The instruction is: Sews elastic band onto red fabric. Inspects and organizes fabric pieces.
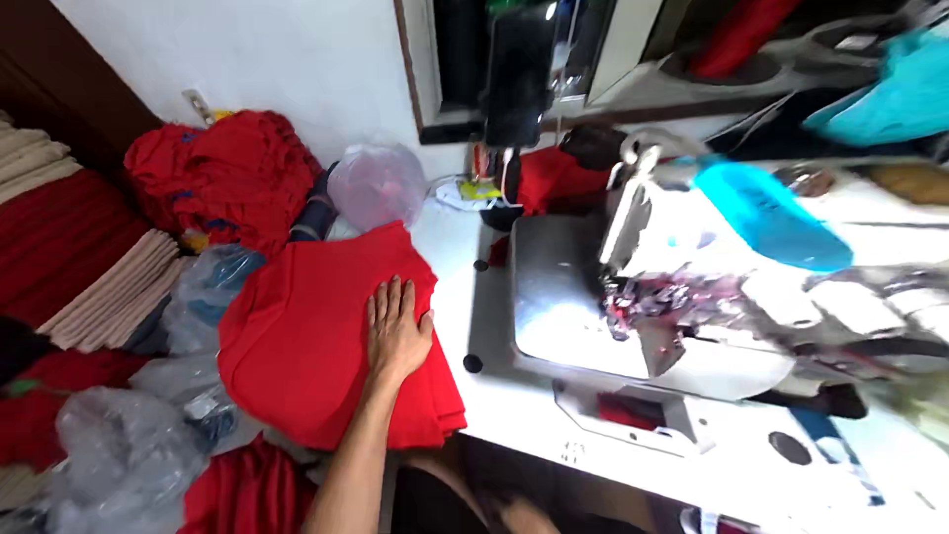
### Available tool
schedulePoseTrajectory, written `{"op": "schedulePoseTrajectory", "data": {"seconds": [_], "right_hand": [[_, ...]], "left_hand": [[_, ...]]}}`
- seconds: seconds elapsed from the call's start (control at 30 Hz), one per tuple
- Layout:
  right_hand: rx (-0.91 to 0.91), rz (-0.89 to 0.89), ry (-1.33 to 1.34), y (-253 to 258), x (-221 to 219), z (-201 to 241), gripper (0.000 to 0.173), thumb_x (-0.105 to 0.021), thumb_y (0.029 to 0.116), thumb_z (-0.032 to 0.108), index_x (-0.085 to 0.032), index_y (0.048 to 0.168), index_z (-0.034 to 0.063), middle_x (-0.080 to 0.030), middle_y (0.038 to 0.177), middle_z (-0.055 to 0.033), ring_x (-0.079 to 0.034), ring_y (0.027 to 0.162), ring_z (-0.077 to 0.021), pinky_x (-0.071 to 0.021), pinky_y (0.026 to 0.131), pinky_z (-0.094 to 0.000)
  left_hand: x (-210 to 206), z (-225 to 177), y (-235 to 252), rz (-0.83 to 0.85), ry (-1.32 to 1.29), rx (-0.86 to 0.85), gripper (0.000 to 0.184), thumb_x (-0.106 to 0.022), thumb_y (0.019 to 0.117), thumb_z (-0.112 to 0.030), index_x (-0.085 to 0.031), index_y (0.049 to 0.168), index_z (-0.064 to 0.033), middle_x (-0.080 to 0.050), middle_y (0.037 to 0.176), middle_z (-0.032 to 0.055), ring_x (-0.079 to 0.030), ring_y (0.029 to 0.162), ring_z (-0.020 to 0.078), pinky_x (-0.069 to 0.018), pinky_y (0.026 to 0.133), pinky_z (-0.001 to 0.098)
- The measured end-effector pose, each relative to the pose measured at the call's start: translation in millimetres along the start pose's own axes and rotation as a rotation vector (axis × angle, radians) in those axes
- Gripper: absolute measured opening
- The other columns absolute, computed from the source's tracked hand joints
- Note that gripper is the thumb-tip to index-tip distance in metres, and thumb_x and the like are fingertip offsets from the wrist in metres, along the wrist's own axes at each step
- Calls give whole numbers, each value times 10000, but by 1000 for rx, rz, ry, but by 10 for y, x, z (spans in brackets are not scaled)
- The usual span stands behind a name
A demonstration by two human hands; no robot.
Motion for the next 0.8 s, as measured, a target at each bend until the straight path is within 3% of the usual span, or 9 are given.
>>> {"op": "schedulePoseTrajectory", "data": {"seconds": [0.07, 0.3, 0.8], "right_hand": [[83, -84, 26, 124, 33, -70, 464, -483, 1080, 383, -632, 1382, 64, -645, 1343, -229, -591, 1285, -388, -425, 1100, -602], [87, -47, 14, 183, 58, -70, 448, -463, 1087, 397, -620, 1396, 112, -654, 1326, -196, -617, 1243, -348, -454, 1071, -576], [86, -43, 63, 258, 49, -114, 393, -484, 1091, 339, -638, 1372, 111, -667, 1285, -187, -647, 1174, -338, -493, 1009, -574]], "left_hand": [[19, -19, 15, -51, -2, -37, 655, -400, 1065, -508, -334, 1615, -158, -205, 1713, 65, -130, 1589, 284, -47, 1279, 523], [61, -52, 44, -17, 16, -22, 662, -388, 1056, -526, -327, 1618, -181, -210, 1712, 59, -128, 1589, 282, -62, 1280, 512], [125, -174, 46, 14, 94, -7, 646, -358, 1062, -487, -296, 1626, -178, -194, 1715, 49, -140, 1584, 284, -82, 1265, 536]]}}
Point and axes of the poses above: each hand's wrist, its own y-axis towards the middle knuckle, its own x-axis out of the back of the hand, z = x × y, the point moved 7 cm from there along y, towards the middle knuckle
